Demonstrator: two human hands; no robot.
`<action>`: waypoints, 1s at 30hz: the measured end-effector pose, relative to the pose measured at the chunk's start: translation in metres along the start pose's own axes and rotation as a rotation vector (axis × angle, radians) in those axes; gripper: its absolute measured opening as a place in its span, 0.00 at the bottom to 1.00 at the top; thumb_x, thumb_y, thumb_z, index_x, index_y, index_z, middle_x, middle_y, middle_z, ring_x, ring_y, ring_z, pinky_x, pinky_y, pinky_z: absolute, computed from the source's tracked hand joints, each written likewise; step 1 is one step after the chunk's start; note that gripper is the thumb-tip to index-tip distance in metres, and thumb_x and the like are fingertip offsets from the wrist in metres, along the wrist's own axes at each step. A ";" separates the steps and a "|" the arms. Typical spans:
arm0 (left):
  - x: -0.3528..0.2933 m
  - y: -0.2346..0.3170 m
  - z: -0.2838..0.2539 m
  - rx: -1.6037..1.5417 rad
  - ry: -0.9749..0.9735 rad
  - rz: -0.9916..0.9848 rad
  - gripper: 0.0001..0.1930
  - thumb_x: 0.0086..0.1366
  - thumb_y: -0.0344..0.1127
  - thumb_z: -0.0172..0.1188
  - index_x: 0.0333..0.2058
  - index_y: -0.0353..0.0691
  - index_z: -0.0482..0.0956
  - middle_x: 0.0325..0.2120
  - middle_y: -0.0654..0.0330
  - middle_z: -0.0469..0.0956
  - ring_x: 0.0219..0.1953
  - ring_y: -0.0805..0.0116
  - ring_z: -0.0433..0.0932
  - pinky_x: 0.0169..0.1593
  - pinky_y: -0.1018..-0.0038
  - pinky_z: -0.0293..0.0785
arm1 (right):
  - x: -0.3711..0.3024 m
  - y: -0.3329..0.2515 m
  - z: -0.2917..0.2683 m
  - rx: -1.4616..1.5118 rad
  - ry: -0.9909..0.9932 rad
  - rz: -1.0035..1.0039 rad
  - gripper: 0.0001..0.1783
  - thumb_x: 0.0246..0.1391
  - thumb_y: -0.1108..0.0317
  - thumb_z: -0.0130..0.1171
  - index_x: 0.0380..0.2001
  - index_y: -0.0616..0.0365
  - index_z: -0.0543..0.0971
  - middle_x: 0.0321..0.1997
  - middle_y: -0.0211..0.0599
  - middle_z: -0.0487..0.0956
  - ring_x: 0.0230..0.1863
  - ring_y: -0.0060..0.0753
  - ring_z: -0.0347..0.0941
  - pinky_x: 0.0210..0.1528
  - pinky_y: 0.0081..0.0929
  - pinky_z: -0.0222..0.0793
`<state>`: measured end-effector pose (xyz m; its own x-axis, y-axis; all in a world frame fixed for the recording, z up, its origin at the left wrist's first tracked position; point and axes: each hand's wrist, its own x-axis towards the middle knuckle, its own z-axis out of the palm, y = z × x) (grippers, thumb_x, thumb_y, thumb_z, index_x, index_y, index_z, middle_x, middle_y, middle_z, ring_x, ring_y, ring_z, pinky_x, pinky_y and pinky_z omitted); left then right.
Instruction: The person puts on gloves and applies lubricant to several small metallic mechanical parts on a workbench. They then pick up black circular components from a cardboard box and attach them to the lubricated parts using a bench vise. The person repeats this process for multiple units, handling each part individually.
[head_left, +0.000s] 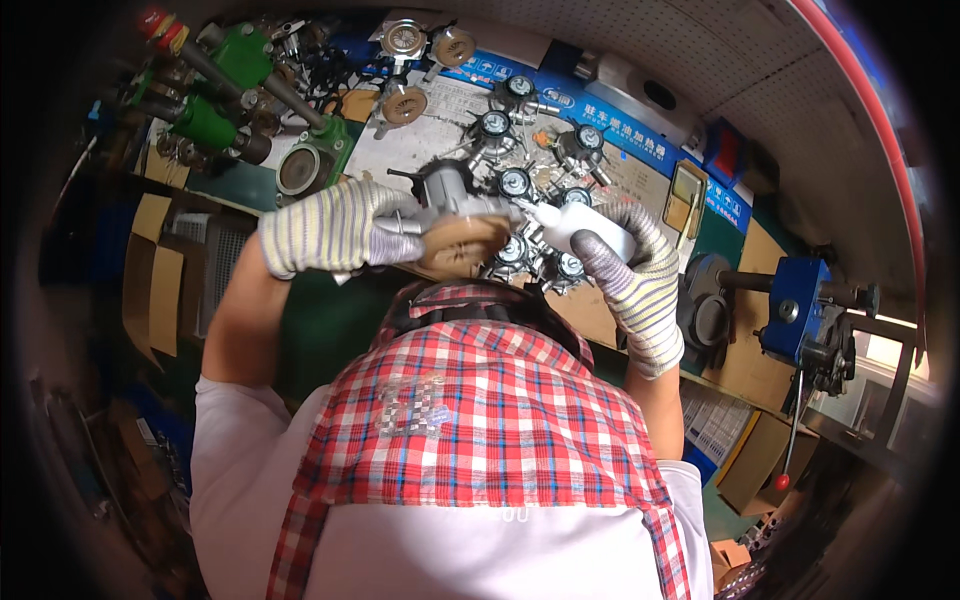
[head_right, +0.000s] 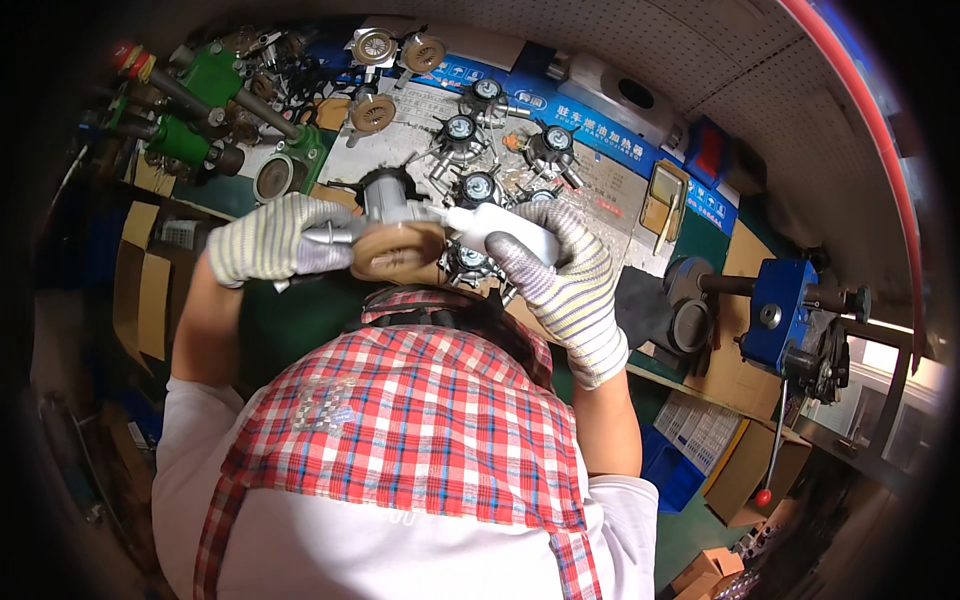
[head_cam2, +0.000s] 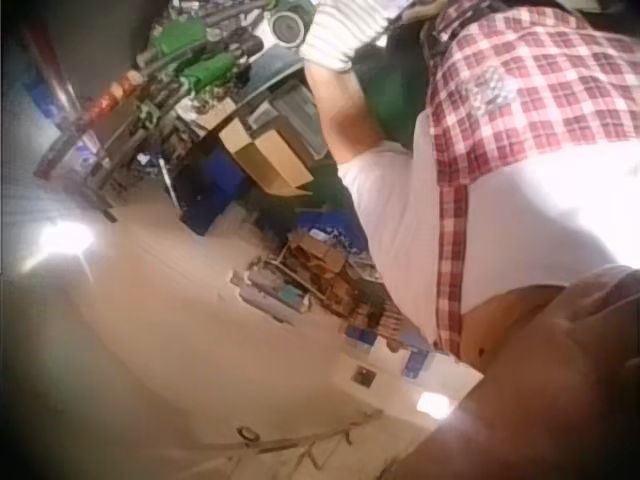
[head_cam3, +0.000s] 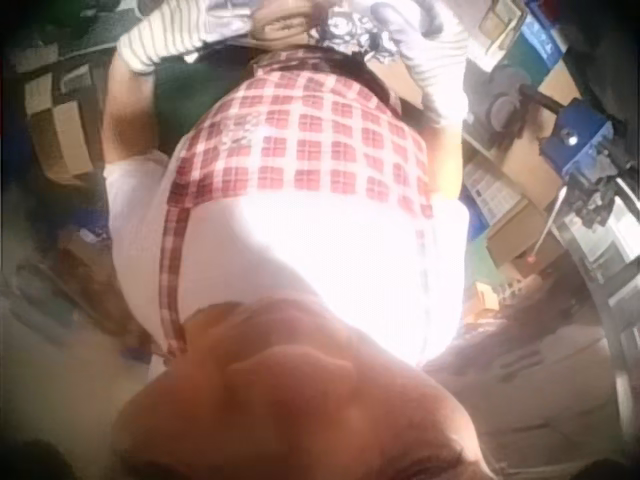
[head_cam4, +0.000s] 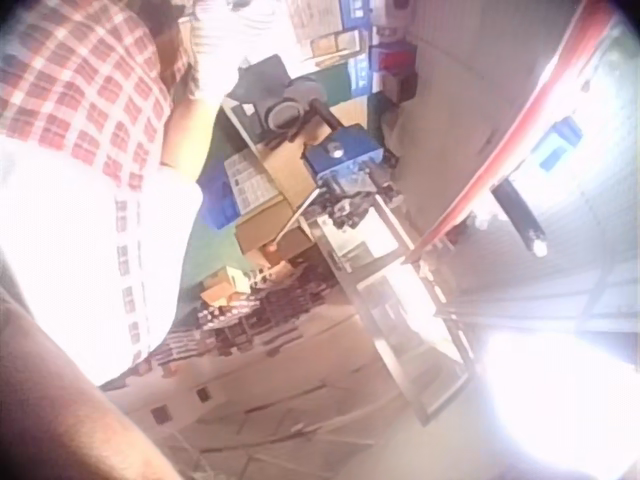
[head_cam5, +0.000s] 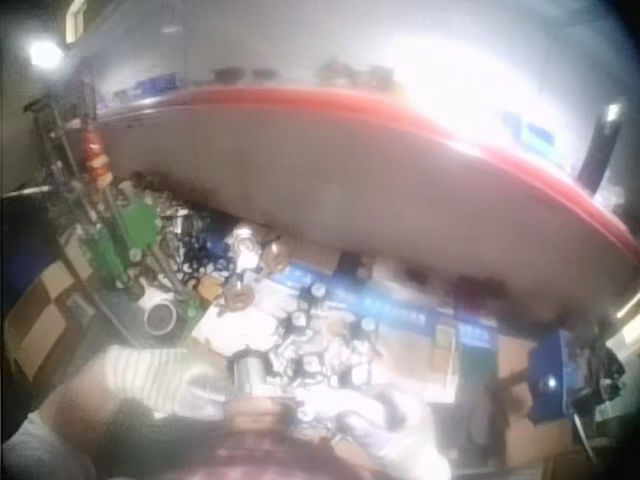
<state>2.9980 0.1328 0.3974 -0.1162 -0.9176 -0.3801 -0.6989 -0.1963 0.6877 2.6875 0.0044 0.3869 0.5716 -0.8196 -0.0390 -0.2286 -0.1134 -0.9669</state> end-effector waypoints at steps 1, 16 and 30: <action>-0.004 0.014 -0.001 0.115 -0.016 0.118 0.24 0.60 0.48 0.67 0.45 0.31 0.81 0.27 0.51 0.84 0.25 0.64 0.84 0.29 0.71 0.78 | 0.000 -0.003 -0.001 -0.020 -0.024 -0.014 0.21 0.51 0.58 0.73 0.41 0.61 0.82 0.34 0.34 0.83 0.36 0.22 0.79 0.41 0.23 0.74; 0.005 0.076 0.036 0.597 -0.119 0.405 0.21 0.54 0.56 0.65 0.37 0.45 0.81 0.27 0.56 0.78 0.33 0.55 0.78 0.38 0.61 0.74 | -0.011 0.018 -0.010 -0.406 -0.163 -0.294 0.22 0.53 0.52 0.69 0.41 0.60 0.83 0.33 0.48 0.83 0.34 0.47 0.82 0.38 0.35 0.77; 0.011 0.030 0.028 0.301 -0.182 0.338 0.20 0.54 0.55 0.66 0.35 0.44 0.82 0.21 0.53 0.79 0.26 0.51 0.81 0.31 0.61 0.77 | -0.012 0.010 -0.002 -0.417 -0.124 -0.239 0.21 0.53 0.57 0.69 0.42 0.63 0.82 0.32 0.49 0.82 0.33 0.49 0.81 0.36 0.36 0.76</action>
<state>2.9560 0.1268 0.3962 -0.4743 -0.8323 -0.2870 -0.7708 0.2350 0.5922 2.6770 0.0122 0.3776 0.7304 -0.6730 0.1167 -0.3614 -0.5258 -0.7701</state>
